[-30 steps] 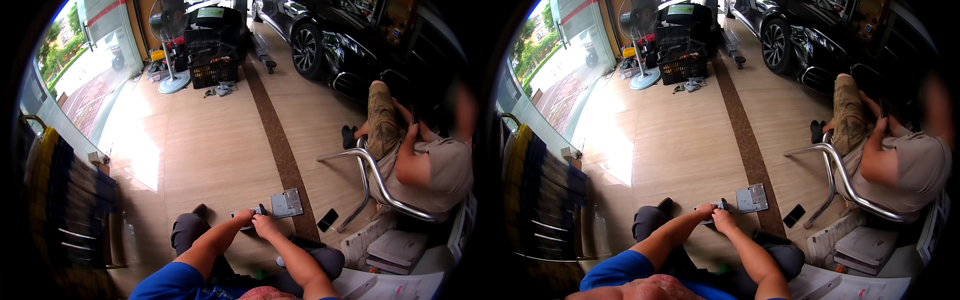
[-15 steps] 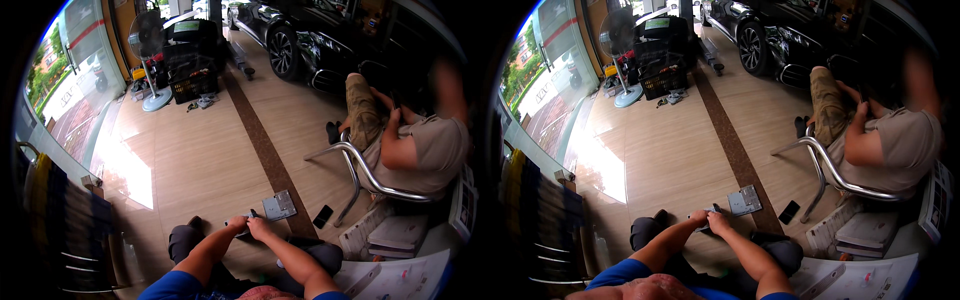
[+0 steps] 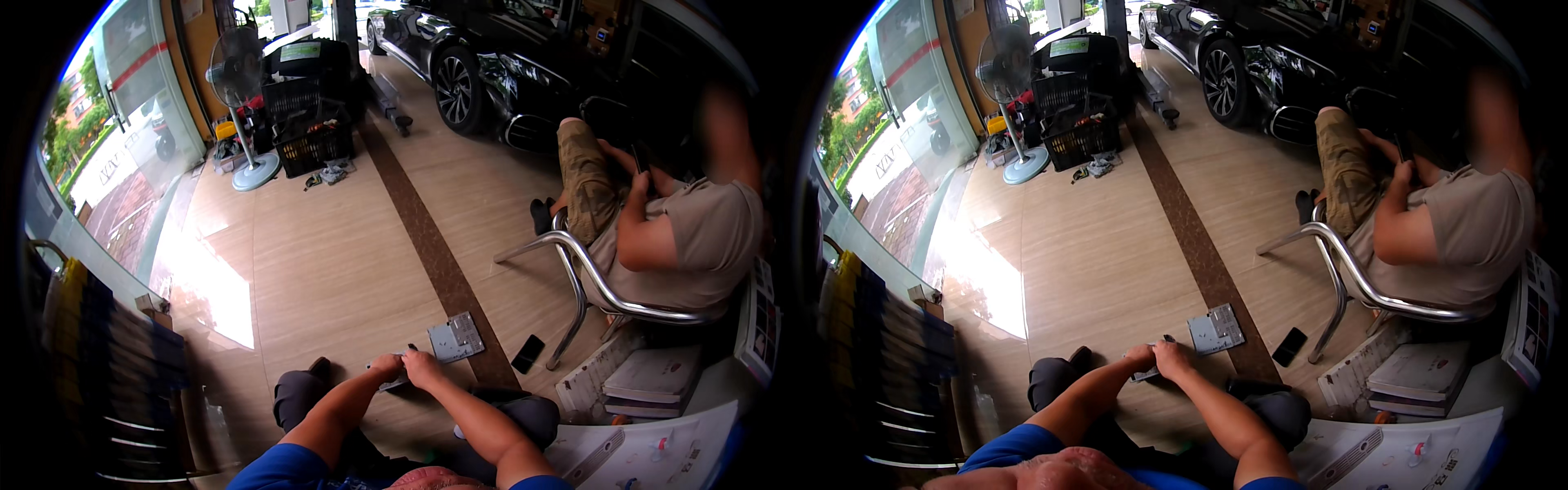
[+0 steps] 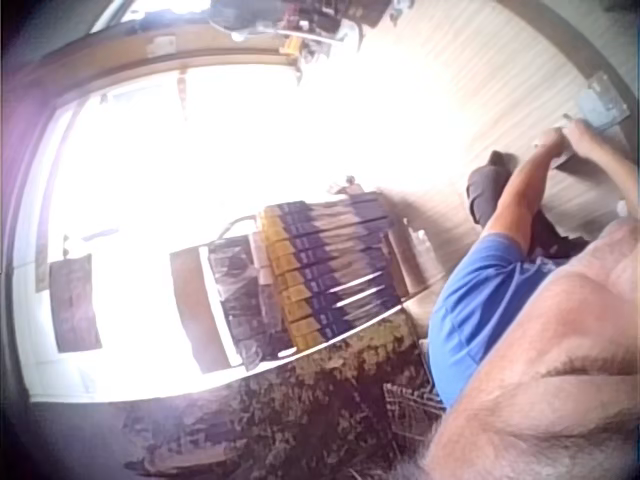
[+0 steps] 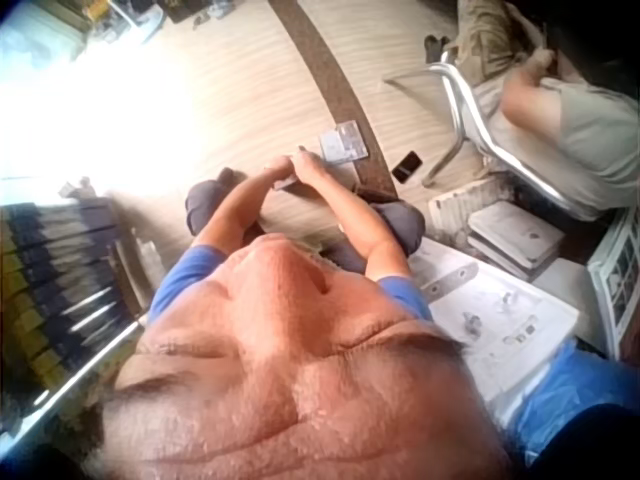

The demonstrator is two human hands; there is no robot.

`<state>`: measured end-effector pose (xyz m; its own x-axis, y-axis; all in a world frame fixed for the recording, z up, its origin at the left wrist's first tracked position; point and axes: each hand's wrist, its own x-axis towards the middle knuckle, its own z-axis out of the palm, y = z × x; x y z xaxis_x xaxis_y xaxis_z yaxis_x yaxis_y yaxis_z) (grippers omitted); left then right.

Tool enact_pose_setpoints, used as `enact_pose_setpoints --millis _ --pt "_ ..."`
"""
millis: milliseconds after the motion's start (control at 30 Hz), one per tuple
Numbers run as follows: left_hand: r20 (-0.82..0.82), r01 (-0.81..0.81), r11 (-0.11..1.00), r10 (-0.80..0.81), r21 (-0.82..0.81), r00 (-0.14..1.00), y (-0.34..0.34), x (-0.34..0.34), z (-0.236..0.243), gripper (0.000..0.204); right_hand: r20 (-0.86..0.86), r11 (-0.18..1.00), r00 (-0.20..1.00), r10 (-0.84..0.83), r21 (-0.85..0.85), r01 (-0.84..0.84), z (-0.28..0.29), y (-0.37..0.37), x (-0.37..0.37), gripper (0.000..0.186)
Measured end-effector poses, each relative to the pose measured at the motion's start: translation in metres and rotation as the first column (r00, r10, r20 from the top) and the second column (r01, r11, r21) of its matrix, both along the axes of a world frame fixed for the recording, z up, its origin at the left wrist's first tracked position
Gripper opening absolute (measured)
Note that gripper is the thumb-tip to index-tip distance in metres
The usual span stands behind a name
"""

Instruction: The person disassembles a component of a car stereo by using a screwdriver to remove screws from a metal casing and prying it open by hand.

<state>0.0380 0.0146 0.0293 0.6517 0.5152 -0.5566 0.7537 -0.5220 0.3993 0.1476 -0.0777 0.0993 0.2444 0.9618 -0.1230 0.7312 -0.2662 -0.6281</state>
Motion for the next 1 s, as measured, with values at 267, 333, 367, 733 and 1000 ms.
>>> enact_pose_setpoints --millis 267,333,367,733,1000 --pt "0.367 -0.123 0.968 0.036 0.217 0.929 0.036 -0.019 -0.009 0.016 -0.029 0.979 0.996 -0.088 0.182 0.091 0.012 0.019 0.018 0.023" --pt "0.475 -0.271 0.951 0.173 0.147 0.863 0.048 -0.022 0.013 0.022 -0.145 0.969 0.984 -0.104 0.208 0.133 0.016 0.025 0.024 0.02" --pt "0.522 -0.335 0.937 0.238 0.099 0.819 0.058 -0.025 0.023 0.023 -0.257 0.958 0.96 -0.11 0.229 0.171 0.019 0.031 0.027 0.017" --pt "0.553 -0.124 0.559 0.829 -0.82 0.076 0.074 -0.069 0.219 0.012 -0.998 0.931 0.029 -0.057 -0.042 0.362 0.145 0.033 0.031 0.008" --pt "0.5 -0.167 0.487 0.865 -0.857 -0.043 0.09 -0.059 0.196 0.013 -0.894 0.932 -0.301 0.331 0.261 0.251 0.151 0.037 0.018 0.029"
